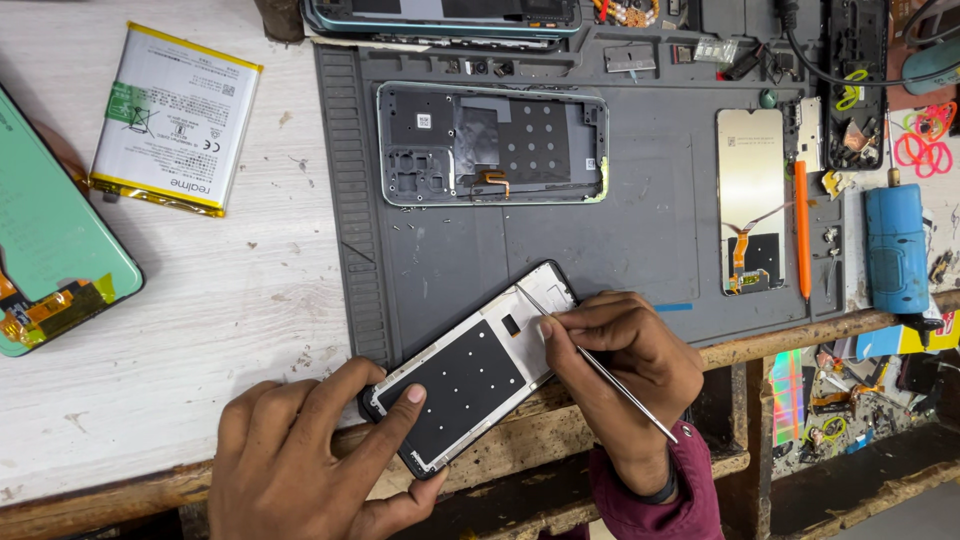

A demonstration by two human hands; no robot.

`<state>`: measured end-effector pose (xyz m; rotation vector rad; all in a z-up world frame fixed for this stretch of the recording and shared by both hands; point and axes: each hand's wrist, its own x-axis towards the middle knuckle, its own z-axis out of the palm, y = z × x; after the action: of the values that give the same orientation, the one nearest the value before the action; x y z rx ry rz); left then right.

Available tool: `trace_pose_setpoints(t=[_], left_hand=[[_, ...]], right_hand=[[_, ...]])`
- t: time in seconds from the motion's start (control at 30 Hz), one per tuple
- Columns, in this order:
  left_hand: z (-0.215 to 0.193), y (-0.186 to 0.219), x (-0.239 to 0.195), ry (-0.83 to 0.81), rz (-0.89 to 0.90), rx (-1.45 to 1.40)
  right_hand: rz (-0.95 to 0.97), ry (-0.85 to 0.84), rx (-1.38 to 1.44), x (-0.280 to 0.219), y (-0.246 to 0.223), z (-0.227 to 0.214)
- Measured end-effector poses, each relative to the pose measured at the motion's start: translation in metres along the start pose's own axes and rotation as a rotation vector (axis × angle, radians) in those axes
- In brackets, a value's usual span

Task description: The person disassembles a smartphone, removes the back cover, and uses tweezers to peel off adhesive strips from the phone's frame. The person then uses a hot air gun on the device.

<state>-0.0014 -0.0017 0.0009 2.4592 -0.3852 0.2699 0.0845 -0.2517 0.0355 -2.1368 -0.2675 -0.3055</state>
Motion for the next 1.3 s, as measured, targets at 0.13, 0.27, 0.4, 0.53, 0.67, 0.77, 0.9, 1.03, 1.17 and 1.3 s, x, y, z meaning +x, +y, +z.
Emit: trace_pose_setpoints(t=[0.13, 0.27, 0.4, 0.53, 0.67, 0.77, 0.9, 1.03, 1.17, 1.3], left_hand=[[0.001, -0.002, -0.001, -0.016, 0.002, 0.005], [0.002, -0.003, -0.003, -0.017, 0.005, 0.001], [0.004, -0.003, -0.002, -0.007, 0.028, 0.012], [0.004, -0.003, -0.002, -0.021, 0.024, 0.017], [0.004, -0.003, -0.003, -0.016, 0.018, 0.027], [0.005, -0.004, -0.003, -0.010, 0.018, 0.032], [0.006, -0.004, -0.002, -0.015, 0.031, 0.052], [0.004, -0.003, -0.002, 0.000, 0.036, 0.054], [0.002, -0.002, 0.001, 0.022, 0.040, 0.042], [0.002, -0.002, 0.001, 0.047, 0.053, 0.045]], right_hand=[[0.004, 0.005, 0.001, 0.001, 0.000, 0.001], [0.023, -0.009, 0.020, 0.000, 0.002, 0.000], [0.029, -0.027, 0.027, 0.004, 0.006, -0.005], [-0.019, -0.021, 0.022, 0.009, 0.008, -0.005], [-0.062, -0.096, 0.006, 0.012, 0.004, -0.007], [-0.029, -0.091, 0.009, 0.012, 0.002, -0.007], [0.006, -0.077, 0.080, 0.010, 0.004, -0.006], [0.111, 0.030, 0.111, 0.008, 0.010, -0.005], [-0.006, -0.008, 0.114, 0.009, 0.010, -0.005], [-0.161, -0.094, -0.032, 0.008, 0.007, -0.005]])
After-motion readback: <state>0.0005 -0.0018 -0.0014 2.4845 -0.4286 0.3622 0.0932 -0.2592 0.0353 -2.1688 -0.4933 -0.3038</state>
